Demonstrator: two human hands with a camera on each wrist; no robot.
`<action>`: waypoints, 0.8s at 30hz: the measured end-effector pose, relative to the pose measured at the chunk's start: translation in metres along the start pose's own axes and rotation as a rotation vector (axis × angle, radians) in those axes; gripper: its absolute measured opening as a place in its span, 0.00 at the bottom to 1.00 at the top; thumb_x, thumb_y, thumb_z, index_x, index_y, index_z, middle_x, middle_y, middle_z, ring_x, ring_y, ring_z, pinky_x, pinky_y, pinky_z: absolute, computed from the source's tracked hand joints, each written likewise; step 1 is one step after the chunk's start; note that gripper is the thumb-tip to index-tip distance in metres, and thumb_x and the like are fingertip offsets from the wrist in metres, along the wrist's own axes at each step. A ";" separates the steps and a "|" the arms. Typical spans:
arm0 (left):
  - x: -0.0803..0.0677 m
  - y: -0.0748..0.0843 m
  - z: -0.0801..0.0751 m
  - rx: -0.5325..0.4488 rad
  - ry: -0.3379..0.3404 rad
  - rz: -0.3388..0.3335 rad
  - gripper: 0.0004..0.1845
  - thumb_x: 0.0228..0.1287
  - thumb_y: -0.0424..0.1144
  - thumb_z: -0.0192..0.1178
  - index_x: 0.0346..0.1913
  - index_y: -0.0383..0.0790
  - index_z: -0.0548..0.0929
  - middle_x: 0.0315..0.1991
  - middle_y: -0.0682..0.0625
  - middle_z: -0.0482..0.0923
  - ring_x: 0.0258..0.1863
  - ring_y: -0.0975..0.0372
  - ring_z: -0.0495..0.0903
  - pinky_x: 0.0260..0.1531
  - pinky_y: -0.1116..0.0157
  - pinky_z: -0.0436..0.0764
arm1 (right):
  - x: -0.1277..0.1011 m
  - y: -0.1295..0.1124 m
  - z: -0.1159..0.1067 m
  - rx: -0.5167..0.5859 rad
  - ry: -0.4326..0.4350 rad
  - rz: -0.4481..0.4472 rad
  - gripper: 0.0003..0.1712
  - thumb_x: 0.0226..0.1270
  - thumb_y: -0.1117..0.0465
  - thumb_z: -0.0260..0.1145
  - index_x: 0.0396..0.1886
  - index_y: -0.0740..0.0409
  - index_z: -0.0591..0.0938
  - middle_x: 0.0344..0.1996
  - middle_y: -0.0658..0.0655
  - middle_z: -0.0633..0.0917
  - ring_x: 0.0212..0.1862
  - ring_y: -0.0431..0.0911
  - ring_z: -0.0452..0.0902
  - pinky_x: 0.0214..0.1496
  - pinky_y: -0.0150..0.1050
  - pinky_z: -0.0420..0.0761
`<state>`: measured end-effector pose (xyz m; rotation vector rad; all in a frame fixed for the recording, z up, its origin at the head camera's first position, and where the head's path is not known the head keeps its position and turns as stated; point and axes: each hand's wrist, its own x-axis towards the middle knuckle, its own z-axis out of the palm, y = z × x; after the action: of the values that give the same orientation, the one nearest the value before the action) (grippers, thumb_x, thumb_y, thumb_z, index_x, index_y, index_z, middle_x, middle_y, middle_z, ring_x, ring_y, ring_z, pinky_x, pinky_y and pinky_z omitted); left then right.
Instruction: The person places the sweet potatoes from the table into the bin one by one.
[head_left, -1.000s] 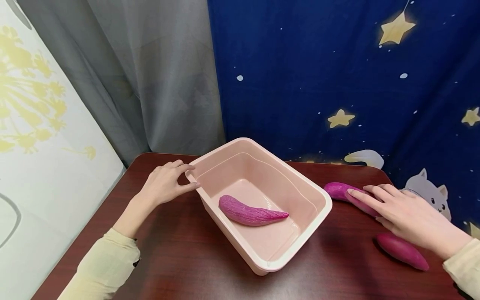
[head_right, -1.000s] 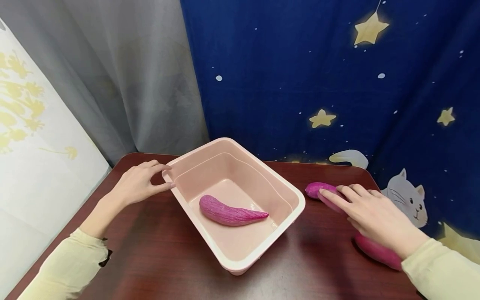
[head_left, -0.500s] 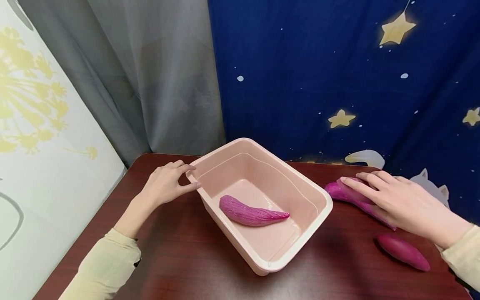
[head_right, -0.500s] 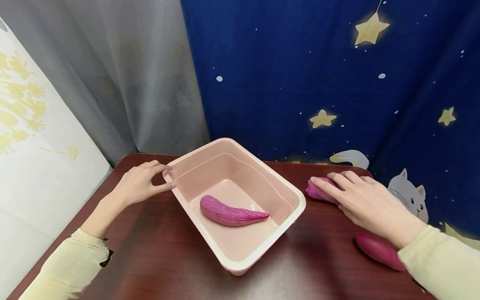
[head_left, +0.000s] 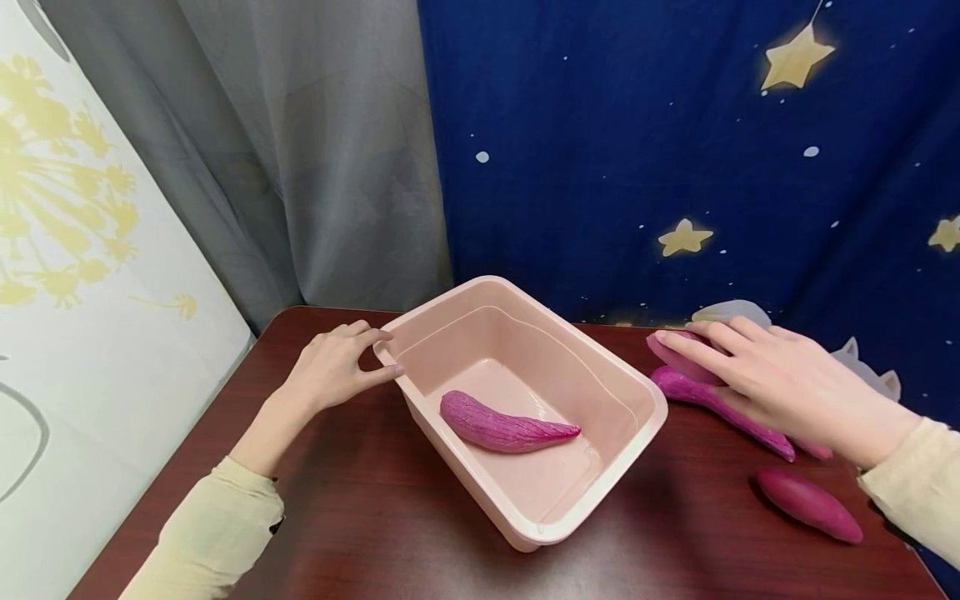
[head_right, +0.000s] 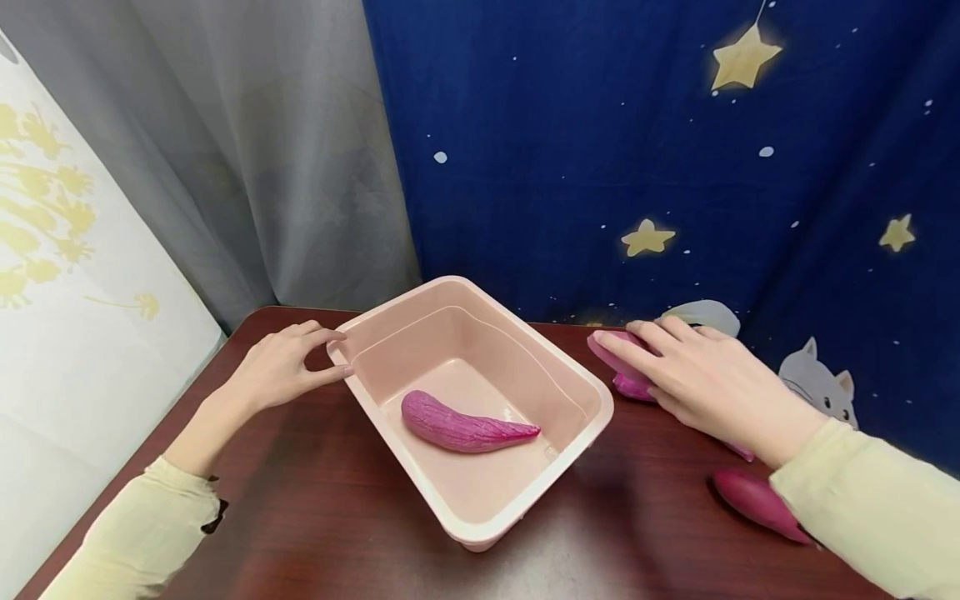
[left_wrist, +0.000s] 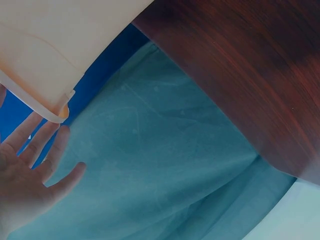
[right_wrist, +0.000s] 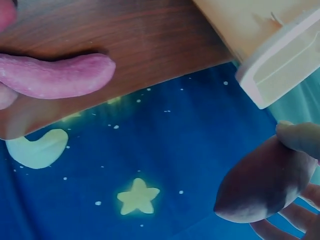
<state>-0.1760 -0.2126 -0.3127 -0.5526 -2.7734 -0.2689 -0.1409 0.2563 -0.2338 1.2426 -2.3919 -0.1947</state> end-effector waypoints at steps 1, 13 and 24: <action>0.000 0.000 0.000 0.002 -0.003 -0.001 0.30 0.48 0.61 0.59 0.47 0.42 0.79 0.37 0.49 0.74 0.37 0.54 0.73 0.34 0.52 0.70 | 0.002 0.000 -0.001 0.013 0.001 0.001 0.29 0.67 0.46 0.31 0.64 0.46 0.63 0.49 0.51 0.72 0.46 0.47 0.67 0.25 0.42 0.73; -0.001 0.002 0.001 0.000 0.017 0.002 0.29 0.46 0.60 0.60 0.47 0.42 0.79 0.37 0.50 0.74 0.36 0.55 0.73 0.34 0.53 0.70 | 0.028 -0.009 -0.005 0.101 0.015 -0.056 0.36 0.64 0.37 0.29 0.63 0.49 0.65 0.48 0.52 0.73 0.46 0.46 0.68 0.38 0.45 0.72; -0.001 0.002 -0.001 0.001 -0.008 -0.008 0.30 0.48 0.60 0.59 0.48 0.41 0.79 0.38 0.48 0.74 0.37 0.54 0.73 0.34 0.52 0.70 | 0.053 -0.014 -0.006 0.162 0.003 -0.071 0.41 0.45 0.60 0.66 0.63 0.46 0.64 0.50 0.48 0.72 0.48 0.44 0.67 0.33 0.43 0.73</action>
<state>-0.1745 -0.2116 -0.3121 -0.5434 -2.7842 -0.2670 -0.1547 0.2055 -0.2159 1.3998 -2.4022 -0.0197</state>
